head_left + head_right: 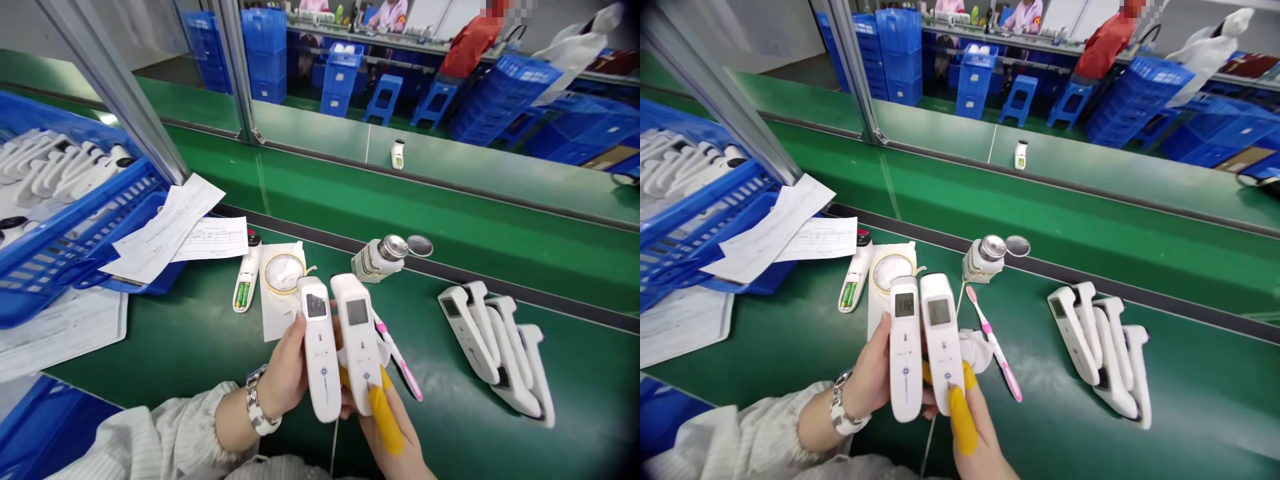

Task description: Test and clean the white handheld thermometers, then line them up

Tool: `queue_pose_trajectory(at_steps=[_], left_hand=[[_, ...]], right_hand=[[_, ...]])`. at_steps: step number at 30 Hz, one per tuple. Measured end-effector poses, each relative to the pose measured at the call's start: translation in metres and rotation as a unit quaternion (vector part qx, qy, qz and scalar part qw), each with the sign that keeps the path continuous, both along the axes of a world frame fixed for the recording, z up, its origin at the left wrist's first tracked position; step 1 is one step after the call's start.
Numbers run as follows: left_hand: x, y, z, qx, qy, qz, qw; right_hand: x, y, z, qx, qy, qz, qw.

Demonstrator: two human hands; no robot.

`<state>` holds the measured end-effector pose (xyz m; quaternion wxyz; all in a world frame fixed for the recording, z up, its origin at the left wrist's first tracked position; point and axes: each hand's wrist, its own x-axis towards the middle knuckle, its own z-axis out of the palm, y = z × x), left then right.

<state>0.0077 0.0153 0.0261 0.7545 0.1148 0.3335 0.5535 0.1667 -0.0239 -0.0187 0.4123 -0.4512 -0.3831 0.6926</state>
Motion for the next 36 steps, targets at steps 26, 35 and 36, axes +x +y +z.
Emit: queue_pose_trajectory(at_steps=[26, 35, 36], left_hand=[[-0.005, 0.002, -0.015, -0.118, -0.091, -0.072, 0.986], [0.000, 0.003, -0.005, -0.126, -0.086, 0.005, 0.988], [0.000, 0.003, -0.005, -0.125, -0.090, 0.005, 0.988]], right_hand=[[-0.008, 0.012, 0.026, 0.010, 0.008, 0.122, 0.992], [-0.010, 0.016, 0.011, -0.090, 0.129, -0.019, 0.987], [-0.011, 0.018, 0.013, -0.098, 0.132, -0.023, 0.986]])
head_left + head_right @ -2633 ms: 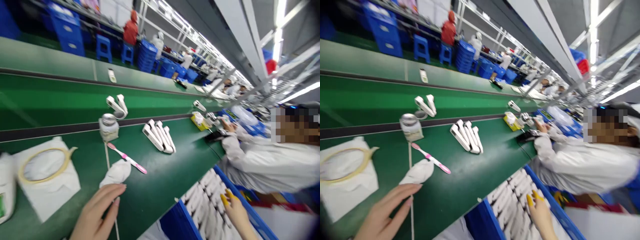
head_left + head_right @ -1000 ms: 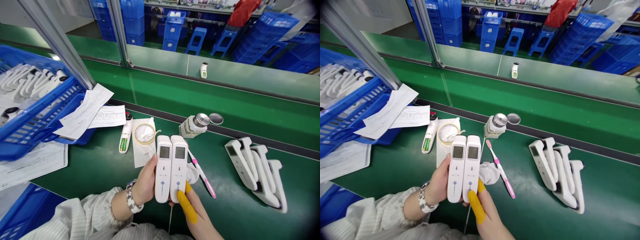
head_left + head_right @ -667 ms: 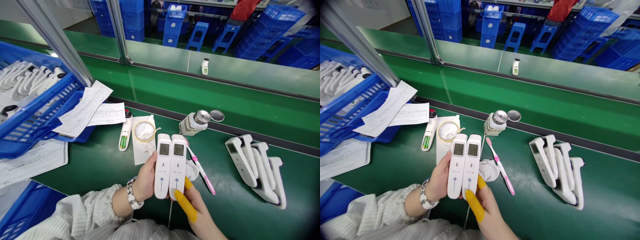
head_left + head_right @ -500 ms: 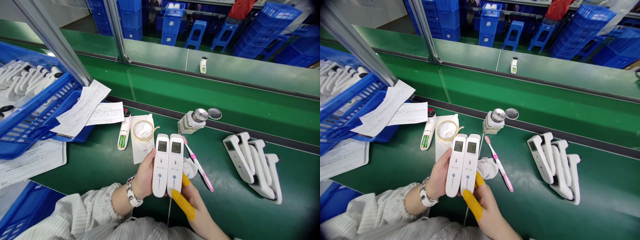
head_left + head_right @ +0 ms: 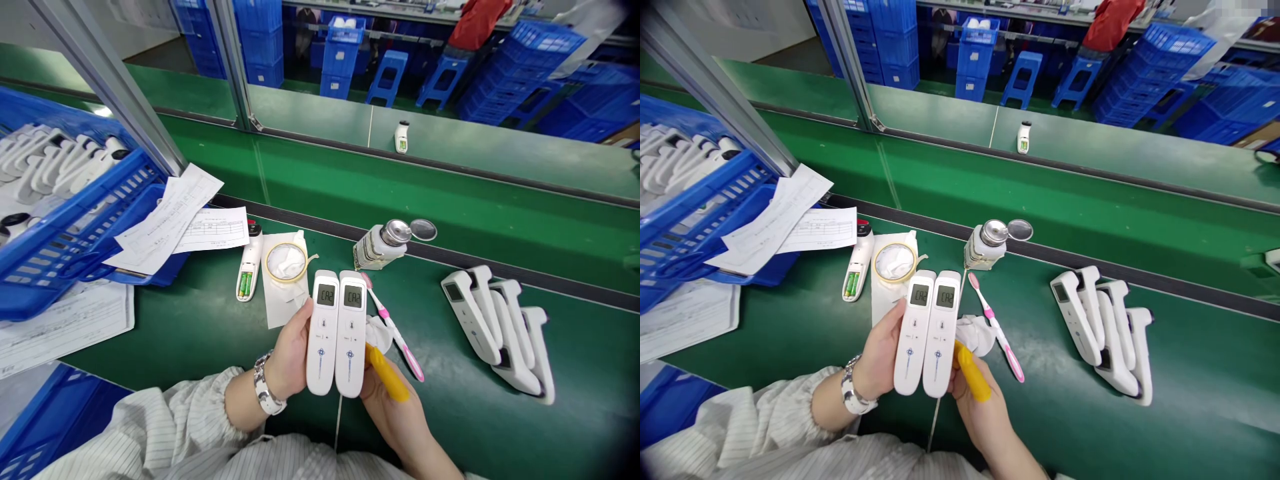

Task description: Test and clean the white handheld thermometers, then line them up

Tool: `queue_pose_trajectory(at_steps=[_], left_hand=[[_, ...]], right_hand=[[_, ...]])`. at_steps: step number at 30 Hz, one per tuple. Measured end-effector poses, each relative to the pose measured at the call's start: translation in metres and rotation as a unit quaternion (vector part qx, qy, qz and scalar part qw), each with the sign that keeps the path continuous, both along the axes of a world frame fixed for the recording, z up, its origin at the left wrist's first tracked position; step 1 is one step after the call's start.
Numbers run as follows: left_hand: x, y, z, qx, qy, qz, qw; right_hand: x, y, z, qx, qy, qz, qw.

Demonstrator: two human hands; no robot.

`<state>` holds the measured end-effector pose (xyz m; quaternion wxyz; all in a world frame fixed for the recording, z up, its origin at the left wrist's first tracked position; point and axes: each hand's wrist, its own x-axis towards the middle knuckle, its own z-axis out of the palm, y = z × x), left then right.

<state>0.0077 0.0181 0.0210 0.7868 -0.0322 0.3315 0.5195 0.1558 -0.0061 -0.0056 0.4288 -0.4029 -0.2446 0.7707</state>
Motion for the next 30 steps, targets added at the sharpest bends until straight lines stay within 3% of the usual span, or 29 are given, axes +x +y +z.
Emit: queue_pose_trajectory(at_steps=[12, 16, 27, 30], left_hand=[[0.000, -0.001, -0.008, 0.040, 0.012, -0.015, 0.999], [0.002, 0.000, -0.006, 0.086, 0.038, 0.003, 0.996], [0.002, -0.003, -0.003, 0.134, 0.093, -0.012, 0.986], [0.002, -0.004, -0.002, 0.158, 0.118, -0.015, 0.980]], right_hand=[[0.008, -0.006, -0.008, 0.023, -0.069, 0.002, 0.997], [0.011, -0.005, -0.011, 0.034, -0.097, -0.007, 0.995], [0.005, 0.005, 0.010, 0.166, -0.174, 0.026, 0.970], [0.005, 0.003, 0.007, 0.203, -0.193, 0.045, 0.959]])
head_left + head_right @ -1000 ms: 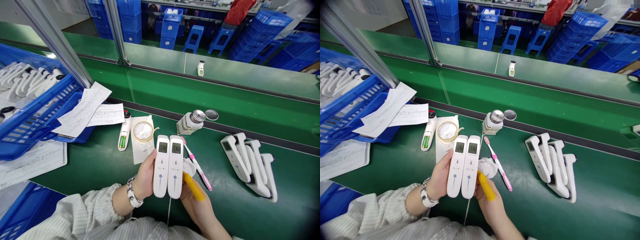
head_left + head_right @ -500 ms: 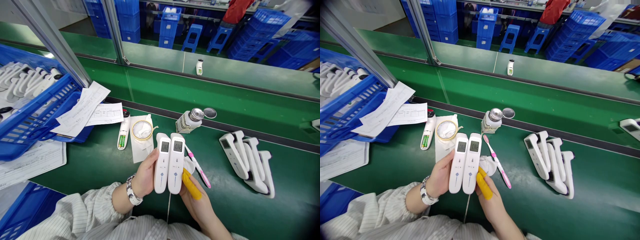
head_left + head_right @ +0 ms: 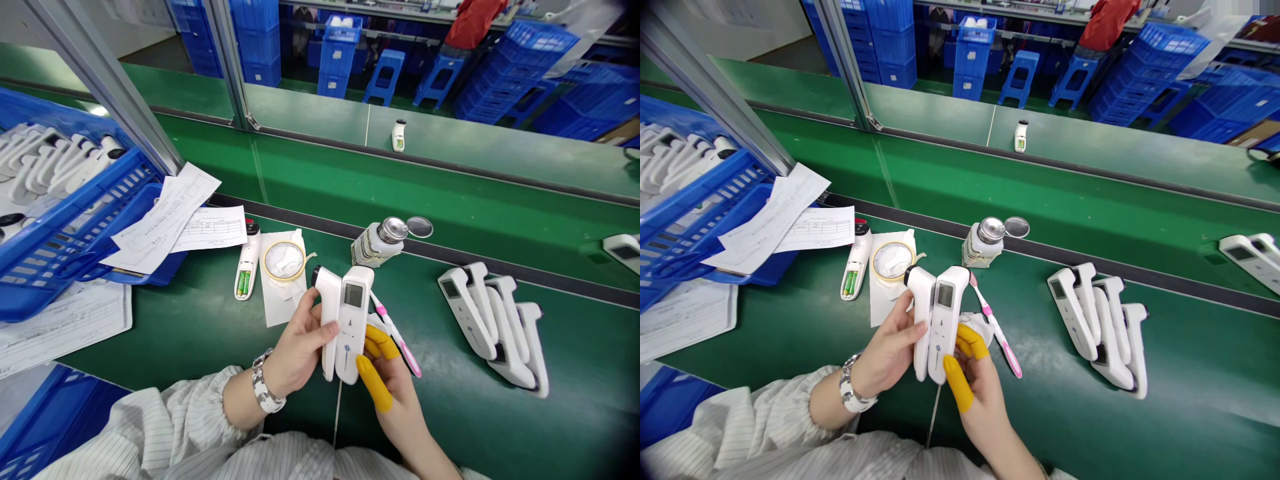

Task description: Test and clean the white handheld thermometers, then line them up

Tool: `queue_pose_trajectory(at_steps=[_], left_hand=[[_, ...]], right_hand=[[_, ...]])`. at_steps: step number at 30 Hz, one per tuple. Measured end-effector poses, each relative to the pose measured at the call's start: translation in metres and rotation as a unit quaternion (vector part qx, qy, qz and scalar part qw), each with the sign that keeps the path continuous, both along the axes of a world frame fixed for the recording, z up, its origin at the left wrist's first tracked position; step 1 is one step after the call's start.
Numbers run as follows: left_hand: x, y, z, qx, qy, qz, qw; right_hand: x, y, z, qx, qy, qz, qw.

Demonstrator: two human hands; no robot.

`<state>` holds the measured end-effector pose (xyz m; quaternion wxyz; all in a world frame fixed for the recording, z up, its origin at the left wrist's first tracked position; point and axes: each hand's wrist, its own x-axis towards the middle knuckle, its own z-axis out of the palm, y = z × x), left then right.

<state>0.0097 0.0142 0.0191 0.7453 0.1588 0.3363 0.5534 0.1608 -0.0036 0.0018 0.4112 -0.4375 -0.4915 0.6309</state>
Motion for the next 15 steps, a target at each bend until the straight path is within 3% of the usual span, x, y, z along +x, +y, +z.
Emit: queue_pose_trajectory(at_steps=[6, 15], left_hand=[[0.002, 0.001, -0.002, 0.011, 0.027, 0.009, 1.000], [0.005, 0.001, -0.011, -0.036, 0.036, 0.002, 0.999]], right_hand=[[0.002, -0.005, -0.013, 0.023, -0.043, 0.040, 0.998], [0.001, -0.002, -0.008, -0.026, -0.009, 0.022, 0.999]])
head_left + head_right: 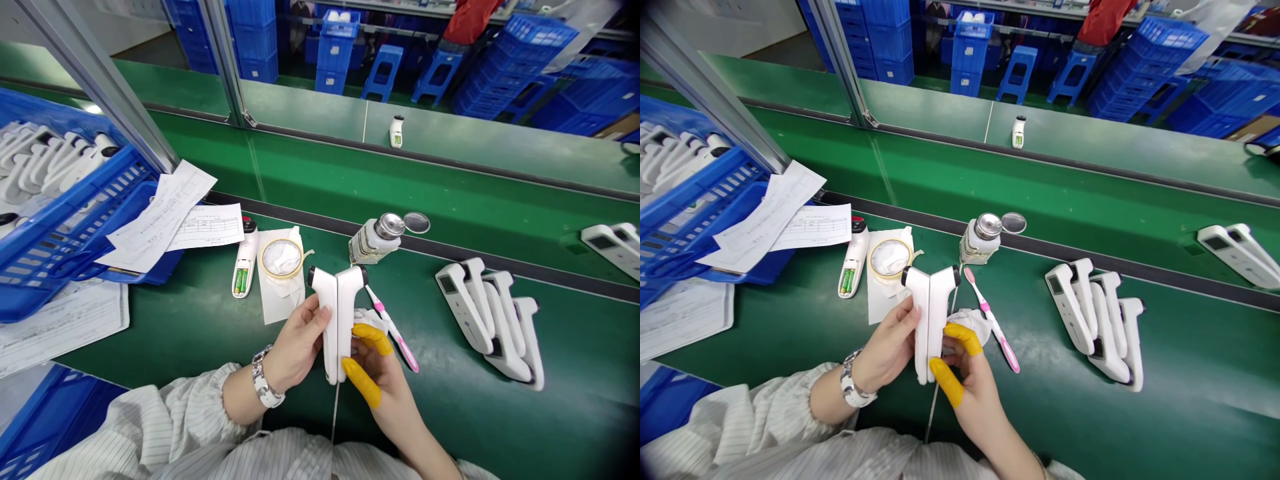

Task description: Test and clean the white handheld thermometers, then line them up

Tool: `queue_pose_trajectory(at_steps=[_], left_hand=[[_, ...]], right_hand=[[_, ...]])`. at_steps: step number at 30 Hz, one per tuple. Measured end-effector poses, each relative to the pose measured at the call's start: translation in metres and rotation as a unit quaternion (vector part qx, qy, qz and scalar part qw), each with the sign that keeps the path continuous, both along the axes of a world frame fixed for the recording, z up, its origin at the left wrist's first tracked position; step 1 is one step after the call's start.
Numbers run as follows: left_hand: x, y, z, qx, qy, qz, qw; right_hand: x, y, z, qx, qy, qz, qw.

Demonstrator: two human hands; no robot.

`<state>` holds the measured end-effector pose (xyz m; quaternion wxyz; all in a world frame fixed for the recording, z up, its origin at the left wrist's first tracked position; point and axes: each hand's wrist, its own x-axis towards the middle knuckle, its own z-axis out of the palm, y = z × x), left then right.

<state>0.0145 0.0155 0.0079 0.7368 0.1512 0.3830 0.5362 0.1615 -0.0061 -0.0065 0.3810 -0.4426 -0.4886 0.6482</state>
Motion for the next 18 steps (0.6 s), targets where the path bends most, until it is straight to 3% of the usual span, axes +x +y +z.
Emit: queue_pose_trajectory(at_steps=[5, 11, 18], left_hand=[[0.0010, 0.0015, 0.0015, -0.045, -0.019, 0.016, 0.999], [-0.0017, 0.0030, 0.0044, -0.044, -0.060, 0.009, 0.997], [-0.0033, 0.0015, 0.0058, -0.025, -0.032, -0.014, 0.999]], right_hand=[[-0.0038, 0.0024, 0.0051, -0.021, 0.007, 0.011, 1.000], [-0.0077, 0.0071, 0.0052, -0.063, 0.078, -0.012, 0.995], [-0.0038, 0.0076, 0.0024, -0.052, 0.070, 0.028, 0.996]])
